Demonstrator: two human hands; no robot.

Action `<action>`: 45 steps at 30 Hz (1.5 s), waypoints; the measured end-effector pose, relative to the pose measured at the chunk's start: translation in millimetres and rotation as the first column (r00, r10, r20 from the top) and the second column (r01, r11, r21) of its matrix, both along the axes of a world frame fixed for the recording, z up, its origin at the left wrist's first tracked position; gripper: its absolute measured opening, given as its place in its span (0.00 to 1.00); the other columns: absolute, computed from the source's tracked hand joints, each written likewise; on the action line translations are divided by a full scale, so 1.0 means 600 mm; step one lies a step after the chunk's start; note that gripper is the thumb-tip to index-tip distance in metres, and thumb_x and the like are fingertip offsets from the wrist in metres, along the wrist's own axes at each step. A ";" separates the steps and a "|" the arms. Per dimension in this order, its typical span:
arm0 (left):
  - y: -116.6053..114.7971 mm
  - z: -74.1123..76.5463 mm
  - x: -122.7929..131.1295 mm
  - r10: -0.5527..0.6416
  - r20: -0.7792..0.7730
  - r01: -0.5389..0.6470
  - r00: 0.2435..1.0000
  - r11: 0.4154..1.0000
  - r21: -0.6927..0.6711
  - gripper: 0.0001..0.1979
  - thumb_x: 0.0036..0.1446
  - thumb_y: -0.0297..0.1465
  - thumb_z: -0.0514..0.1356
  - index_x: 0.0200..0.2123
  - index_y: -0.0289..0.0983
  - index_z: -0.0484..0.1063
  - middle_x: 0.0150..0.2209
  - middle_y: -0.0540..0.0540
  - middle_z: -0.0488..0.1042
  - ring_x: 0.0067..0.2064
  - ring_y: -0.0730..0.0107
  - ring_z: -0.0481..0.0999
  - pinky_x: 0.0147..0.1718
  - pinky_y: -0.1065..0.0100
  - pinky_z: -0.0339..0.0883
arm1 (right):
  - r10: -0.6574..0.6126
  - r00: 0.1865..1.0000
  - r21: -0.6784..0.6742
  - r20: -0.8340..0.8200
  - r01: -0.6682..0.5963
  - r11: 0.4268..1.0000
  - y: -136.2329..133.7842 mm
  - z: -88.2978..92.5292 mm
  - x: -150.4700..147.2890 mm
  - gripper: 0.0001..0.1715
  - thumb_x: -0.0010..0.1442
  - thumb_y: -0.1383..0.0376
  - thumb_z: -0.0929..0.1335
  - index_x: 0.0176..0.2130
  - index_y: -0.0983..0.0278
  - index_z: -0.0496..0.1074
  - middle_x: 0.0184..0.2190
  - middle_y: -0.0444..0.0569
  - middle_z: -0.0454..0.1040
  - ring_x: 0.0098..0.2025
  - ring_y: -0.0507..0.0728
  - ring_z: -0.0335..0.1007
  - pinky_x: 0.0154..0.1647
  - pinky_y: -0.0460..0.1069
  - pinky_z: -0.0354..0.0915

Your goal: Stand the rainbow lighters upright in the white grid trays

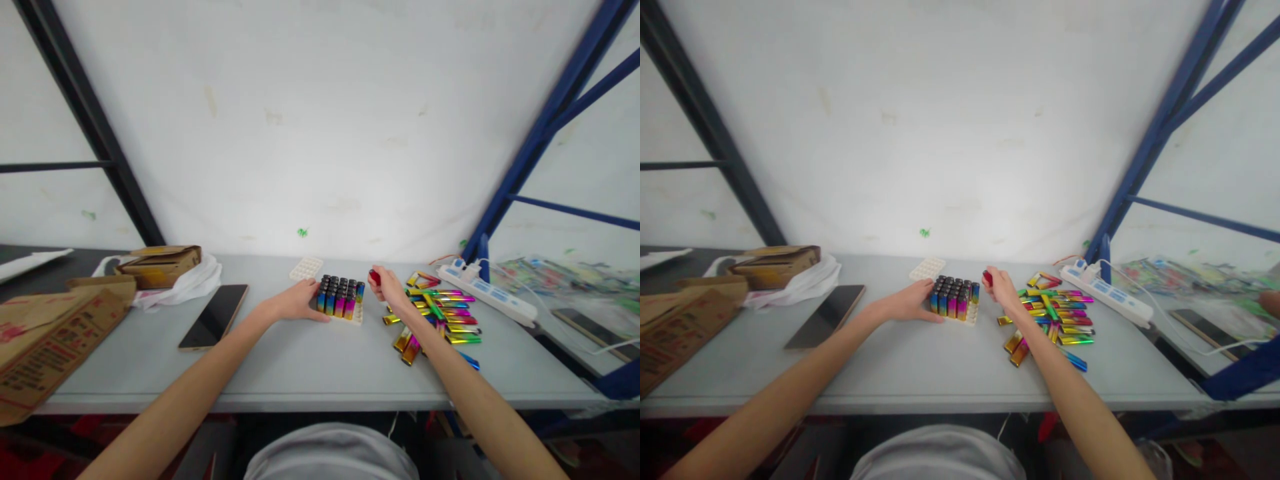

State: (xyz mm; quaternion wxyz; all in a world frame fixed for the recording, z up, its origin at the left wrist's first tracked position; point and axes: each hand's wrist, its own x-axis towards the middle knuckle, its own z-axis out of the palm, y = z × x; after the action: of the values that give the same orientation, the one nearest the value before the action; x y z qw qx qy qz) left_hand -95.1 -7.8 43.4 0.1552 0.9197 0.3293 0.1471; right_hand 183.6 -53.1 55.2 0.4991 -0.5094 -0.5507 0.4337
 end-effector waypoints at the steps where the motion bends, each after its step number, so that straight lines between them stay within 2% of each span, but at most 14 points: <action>1: 0.000 0.000 0.000 0.003 -0.004 -0.003 1.000 1.000 0.004 0.32 0.49 0.58 0.72 0.45 0.39 0.75 0.46 0.40 0.78 0.48 0.47 0.77 0.51 0.53 0.72 | -0.002 1.000 0.001 -0.002 0.002 1.000 0.000 0.000 0.000 0.29 0.62 0.42 0.62 0.22 0.58 0.55 0.16 0.37 0.50 0.18 0.48 0.38 0.19 0.46 0.39; 5: 0.002 -0.002 0.001 0.029 -0.036 -0.028 0.999 0.999 0.021 0.33 0.48 0.59 0.71 0.44 0.38 0.75 0.45 0.39 0.77 0.48 0.46 0.77 0.51 0.53 0.72 | -0.014 1.000 0.020 0.015 0.014 1.000 -0.001 0.002 -0.002 0.32 0.62 0.39 0.63 0.21 0.58 0.55 0.15 0.38 0.50 0.18 0.48 0.39 0.19 0.46 0.39; 12: 0.008 -0.008 0.001 0.015 -0.023 -0.014 1.000 1.000 0.025 0.34 0.48 0.59 0.72 0.45 0.38 0.75 0.46 0.39 0.77 0.49 0.46 0.76 0.52 0.53 0.72 | -0.036 0.995 0.052 0.095 0.031 0.998 0.004 -0.004 -0.003 0.29 0.63 0.43 0.61 0.20 0.57 0.55 0.15 0.39 0.50 0.18 0.50 0.41 0.18 0.47 0.41; 18: 0.006 -0.005 0.000 0.002 -0.015 -0.002 1.000 1.000 0.016 0.32 0.48 0.58 0.72 0.45 0.39 0.75 0.46 0.40 0.77 0.49 0.47 0.76 0.53 0.53 0.72 | 0.007 1.000 0.043 0.028 -0.008 0.999 0.003 -0.004 -0.004 0.33 0.63 0.37 0.62 0.22 0.57 0.57 0.16 0.37 0.49 0.17 0.49 0.40 0.17 0.46 0.40; 21: 0.003 -0.002 0.000 0.020 -0.035 -0.019 0.999 1.000 0.013 0.32 0.49 0.57 0.72 0.45 0.39 0.75 0.46 0.39 0.77 0.48 0.46 0.77 0.52 0.53 0.72 | 0.037 0.999 0.073 -0.028 -0.035 0.997 -0.002 0.003 -0.006 0.37 0.62 0.31 0.62 0.25 0.59 0.63 0.17 0.36 0.49 0.17 0.48 0.41 0.18 0.46 0.41; 25: 0.000 0.000 0.001 0.019 -0.021 -0.019 1.000 1.000 0.005 0.32 0.48 0.57 0.72 0.45 0.38 0.75 0.46 0.39 0.77 0.49 0.45 0.77 0.52 0.52 0.72 | 0.077 0.996 0.192 -0.033 -0.070 0.979 -0.015 0.019 -0.005 0.38 0.61 0.29 0.64 0.36 0.60 0.69 0.22 0.38 0.59 0.19 0.49 0.51 0.19 0.46 0.50; 27: 0.000 0.001 0.001 0.017 -0.012 -0.017 1.000 1.000 -0.001 0.32 0.48 0.57 0.73 0.45 0.39 0.76 0.46 0.39 0.78 0.48 0.45 0.77 0.52 0.52 0.72 | 0.087 0.996 0.234 0.033 -0.093 0.968 -0.022 0.026 -0.002 0.35 0.63 0.31 0.65 0.40 0.60 0.70 0.24 0.39 0.64 0.21 0.51 0.58 0.22 0.47 0.57; 30: -0.001 0.001 0.002 0.021 -0.024 -0.021 0.999 1.000 -0.004 0.33 0.48 0.57 0.73 0.46 0.38 0.75 0.47 0.38 0.77 0.49 0.44 0.77 0.53 0.51 0.72 | 0.043 0.982 0.311 0.186 -0.100 0.945 -0.029 0.031 0.003 0.30 0.65 0.36 0.67 0.39 0.60 0.70 0.26 0.41 0.70 0.27 0.53 0.66 0.30 0.48 0.65; 34: -0.001 0.001 0.002 0.009 -0.050 -0.009 0.999 1.000 0.000 0.33 0.50 0.56 0.72 0.48 0.37 0.75 0.48 0.37 0.77 0.51 0.44 0.76 0.54 0.51 0.71 | -0.027 0.922 0.404 0.386 -0.142 0.903 -0.030 0.029 0.012 0.24 0.67 0.44 0.69 0.38 0.61 0.73 0.32 0.46 0.75 0.35 0.56 0.72 0.41 0.51 0.69; 39: 0.002 -0.002 0.002 0.013 -0.048 -0.012 0.999 1.000 0.015 0.33 0.50 0.57 0.72 0.47 0.37 0.75 0.47 0.38 0.77 0.50 0.45 0.76 0.53 0.52 0.71 | -0.007 0.817 0.352 0.576 -0.240 0.905 -0.029 0.028 0.023 0.17 0.69 0.50 0.68 0.41 0.61 0.73 0.29 0.46 0.78 0.32 0.56 0.73 0.38 0.51 0.67; 45: 0.000 0.001 0.003 0.015 -0.050 -0.015 0.999 1.000 0.006 0.32 0.49 0.56 0.72 0.46 0.37 0.75 0.46 0.38 0.77 0.49 0.45 0.76 0.52 0.53 0.72 | 0.092 0.781 0.276 0.617 -0.324 0.905 -0.035 0.030 0.025 0.13 0.68 0.53 0.68 0.41 0.60 0.70 0.29 0.45 0.79 0.31 0.57 0.75 0.35 0.50 0.67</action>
State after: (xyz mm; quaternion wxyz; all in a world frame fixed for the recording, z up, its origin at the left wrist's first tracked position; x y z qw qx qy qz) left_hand -93.1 -7.9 43.8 0.1433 0.9210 0.3396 0.1260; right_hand 198.3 -73.9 72.9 0.3370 -0.4509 -0.8030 0.1959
